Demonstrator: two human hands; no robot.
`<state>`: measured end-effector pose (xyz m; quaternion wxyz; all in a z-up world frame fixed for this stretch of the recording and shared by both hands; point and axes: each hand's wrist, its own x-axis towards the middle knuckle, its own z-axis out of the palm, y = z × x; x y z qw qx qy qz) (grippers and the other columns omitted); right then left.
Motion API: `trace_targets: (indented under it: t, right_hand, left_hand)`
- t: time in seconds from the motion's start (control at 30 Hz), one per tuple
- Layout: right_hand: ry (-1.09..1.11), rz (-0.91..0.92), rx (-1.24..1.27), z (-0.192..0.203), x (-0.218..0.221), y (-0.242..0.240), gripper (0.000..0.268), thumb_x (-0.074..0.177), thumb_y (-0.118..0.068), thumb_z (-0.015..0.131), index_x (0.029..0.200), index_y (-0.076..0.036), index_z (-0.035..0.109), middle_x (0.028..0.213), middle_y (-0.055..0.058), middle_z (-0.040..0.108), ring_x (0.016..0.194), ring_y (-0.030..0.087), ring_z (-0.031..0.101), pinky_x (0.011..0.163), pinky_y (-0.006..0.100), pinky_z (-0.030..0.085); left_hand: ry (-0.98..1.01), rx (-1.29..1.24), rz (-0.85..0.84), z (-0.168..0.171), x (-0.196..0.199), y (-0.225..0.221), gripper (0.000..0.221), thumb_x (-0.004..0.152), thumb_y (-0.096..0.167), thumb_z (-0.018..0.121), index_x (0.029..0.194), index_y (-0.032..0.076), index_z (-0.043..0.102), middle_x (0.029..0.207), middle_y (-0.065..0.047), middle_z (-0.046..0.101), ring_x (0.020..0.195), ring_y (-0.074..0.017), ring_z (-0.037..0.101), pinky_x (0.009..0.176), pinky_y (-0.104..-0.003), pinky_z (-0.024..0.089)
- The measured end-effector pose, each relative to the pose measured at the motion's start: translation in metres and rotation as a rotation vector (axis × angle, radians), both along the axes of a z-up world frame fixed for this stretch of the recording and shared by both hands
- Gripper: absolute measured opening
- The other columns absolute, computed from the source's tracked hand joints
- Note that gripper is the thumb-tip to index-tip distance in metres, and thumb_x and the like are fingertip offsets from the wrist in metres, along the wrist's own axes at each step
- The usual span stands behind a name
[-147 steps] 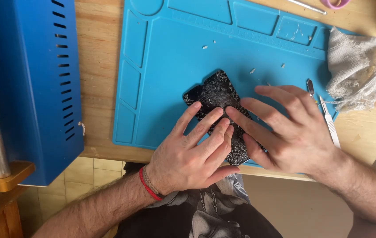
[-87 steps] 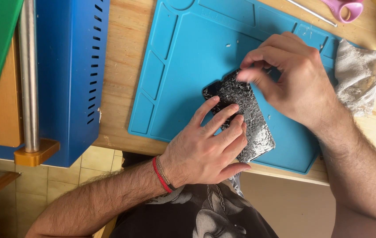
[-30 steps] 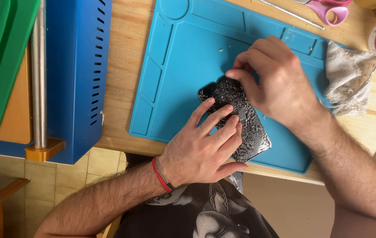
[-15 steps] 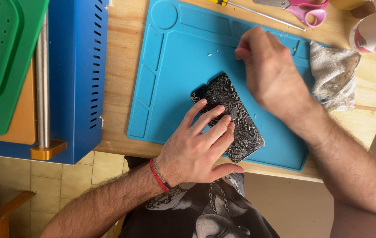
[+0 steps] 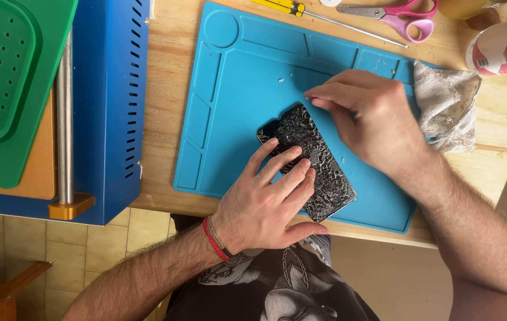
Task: The person uses a yellow-handled scraper to remove white residue from the surface of a black rectangular object on a blue cutting mat. The person rotates the object to access different areas and continues scraping until the end of the clip.
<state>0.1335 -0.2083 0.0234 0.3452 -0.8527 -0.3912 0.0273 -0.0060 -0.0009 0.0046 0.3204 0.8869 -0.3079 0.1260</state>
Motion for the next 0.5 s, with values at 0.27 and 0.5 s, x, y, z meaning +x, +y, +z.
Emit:
trace_targets:
  t: [0.27,0.5]
  right_hand:
    - [-0.042,-0.059,-0.16,-0.015,-0.007,0.013,0.01,0.106,0.003,0.081,0.106,0.002,0.072,0.101,0.015,0.066,0.09,0.033,0.062,0.084,0.042,0.054]
    - [-0.163,0.04,-0.265,-0.006,-0.008,0.014,0.021,0.099,0.021,0.049,0.105,0.002,0.058,0.102,0.017,0.056,0.088,0.034,0.051,0.087,0.042,0.048]
  left_hand:
    - [0.004,0.018,-0.006,0.004,0.002,0.001,0.074,0.105,0.067,0.058,0.12,-0.003,0.076,0.128,-0.02,0.071,0.132,-0.0413,0.065,0.119,-0.066,0.048]
    - [0.013,0.019,-0.004,0.002,0.0,0.0,0.075,0.104,0.067,0.061,0.12,-0.004,0.077,0.13,-0.019,0.072,0.133,-0.0419,0.065,0.121,-0.066,0.047]
